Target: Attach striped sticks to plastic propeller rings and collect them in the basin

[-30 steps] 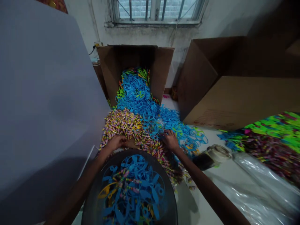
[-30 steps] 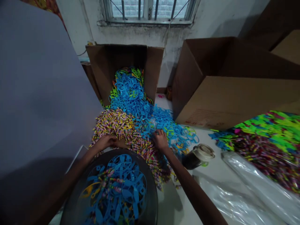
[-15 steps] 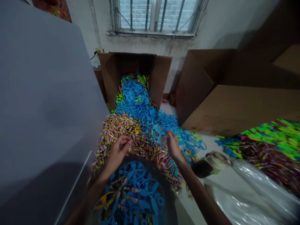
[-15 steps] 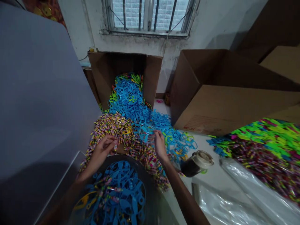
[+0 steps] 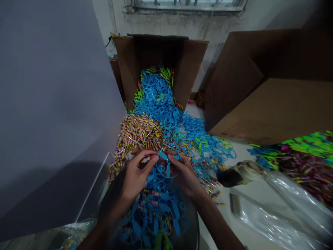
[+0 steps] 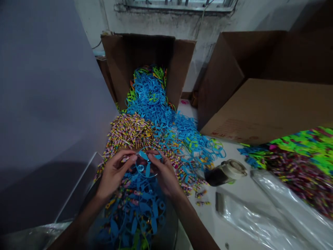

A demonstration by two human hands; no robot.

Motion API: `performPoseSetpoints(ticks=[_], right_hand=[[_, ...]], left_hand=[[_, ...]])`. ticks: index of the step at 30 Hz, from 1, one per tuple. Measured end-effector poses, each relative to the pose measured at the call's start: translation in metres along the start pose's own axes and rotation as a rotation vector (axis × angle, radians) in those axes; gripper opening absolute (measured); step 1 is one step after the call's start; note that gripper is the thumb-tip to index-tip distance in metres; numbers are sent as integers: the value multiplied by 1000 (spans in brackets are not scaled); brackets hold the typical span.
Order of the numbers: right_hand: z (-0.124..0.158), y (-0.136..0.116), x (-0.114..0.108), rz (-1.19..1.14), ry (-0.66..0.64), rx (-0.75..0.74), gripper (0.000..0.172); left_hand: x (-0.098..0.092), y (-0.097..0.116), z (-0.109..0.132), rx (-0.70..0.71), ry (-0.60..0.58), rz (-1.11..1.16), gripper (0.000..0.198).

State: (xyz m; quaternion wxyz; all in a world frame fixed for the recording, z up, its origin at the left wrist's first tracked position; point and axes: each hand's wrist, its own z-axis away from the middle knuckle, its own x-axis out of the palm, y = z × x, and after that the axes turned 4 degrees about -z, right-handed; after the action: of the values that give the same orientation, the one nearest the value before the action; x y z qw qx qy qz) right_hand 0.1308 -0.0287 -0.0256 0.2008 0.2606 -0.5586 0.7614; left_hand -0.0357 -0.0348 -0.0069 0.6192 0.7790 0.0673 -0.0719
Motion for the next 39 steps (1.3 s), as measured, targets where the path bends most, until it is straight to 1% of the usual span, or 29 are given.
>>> performPoseSetpoints(ticks=[2, 3, 5, 6, 7, 8, 9, 10, 12, 13, 16, 19, 21, 24, 27, 30, 33, 35, 39], right_hand=[[3, -4, 2, 122, -45, -46, 32], [5, -5, 3, 182, -72, -66, 36], [7, -7, 5, 263, -100, -86, 45], [8, -7, 6, 282, -97, -83, 45], [9, -7, 6, 296, -95, -76, 41], [10, -8, 6, 316, -100, -72, 32], [11, -9, 7, 351, -117, -68, 23], [13, -10, 7, 393, -138, -67, 20], [18, -13, 9, 470, -179, -73, 22], [21, -14, 10, 491, -190, -74, 21], [29, -16, 15, 489, -216, -65, 20], [35, -15, 20, 467, -285, -34, 18], [38, -14, 23, 462, -324, -26, 17], [40, -13, 26, 472, -317, -58, 16], [42, -13, 29, 478, -300, -78, 16], [44, -13, 31, 501, -306, -97, 18], [45, -13, 30, 546, -288, -137, 20], [46, -12, 29, 554, -276, -145, 19], [47, -10, 28, 537, -282, -154, 16]], left_hand=[[-3, 0, 2, 22, 40, -47, 13], [-5, 1, 2, 27, 69, -68, 12], [-7, 3, 3, -5, 135, -69, 13], [-9, 5, 3, -38, 161, -45, 14], [-10, 7, 2, -67, 183, -11, 16], [-12, 10, 2, -86, 194, 27, 18], [-14, 13, 1, -94, 193, 68, 19], [-16, 16, 1, -99, 177, 113, 19], [-19, 21, 0, -118, 126, 211, 21], [-20, 23, 0, -129, 96, 250, 21], [-18, 26, 1, -139, 45, 271, 25], [-14, 28, 3, -146, 56, 245, 31], [-11, 28, 3, -163, 74, 262, 32], [-7, 28, 6, -171, 86, 268, 30], [-3, 29, 9, -202, 68, 254, 30], [-1, 30, 11, -233, 65, 263, 35], [-1, 31, 12, -238, 92, 293, 40], [-2, 31, 11, -224, 99, 299, 40], [-4, 29, 10, -233, 55, 292, 37]])
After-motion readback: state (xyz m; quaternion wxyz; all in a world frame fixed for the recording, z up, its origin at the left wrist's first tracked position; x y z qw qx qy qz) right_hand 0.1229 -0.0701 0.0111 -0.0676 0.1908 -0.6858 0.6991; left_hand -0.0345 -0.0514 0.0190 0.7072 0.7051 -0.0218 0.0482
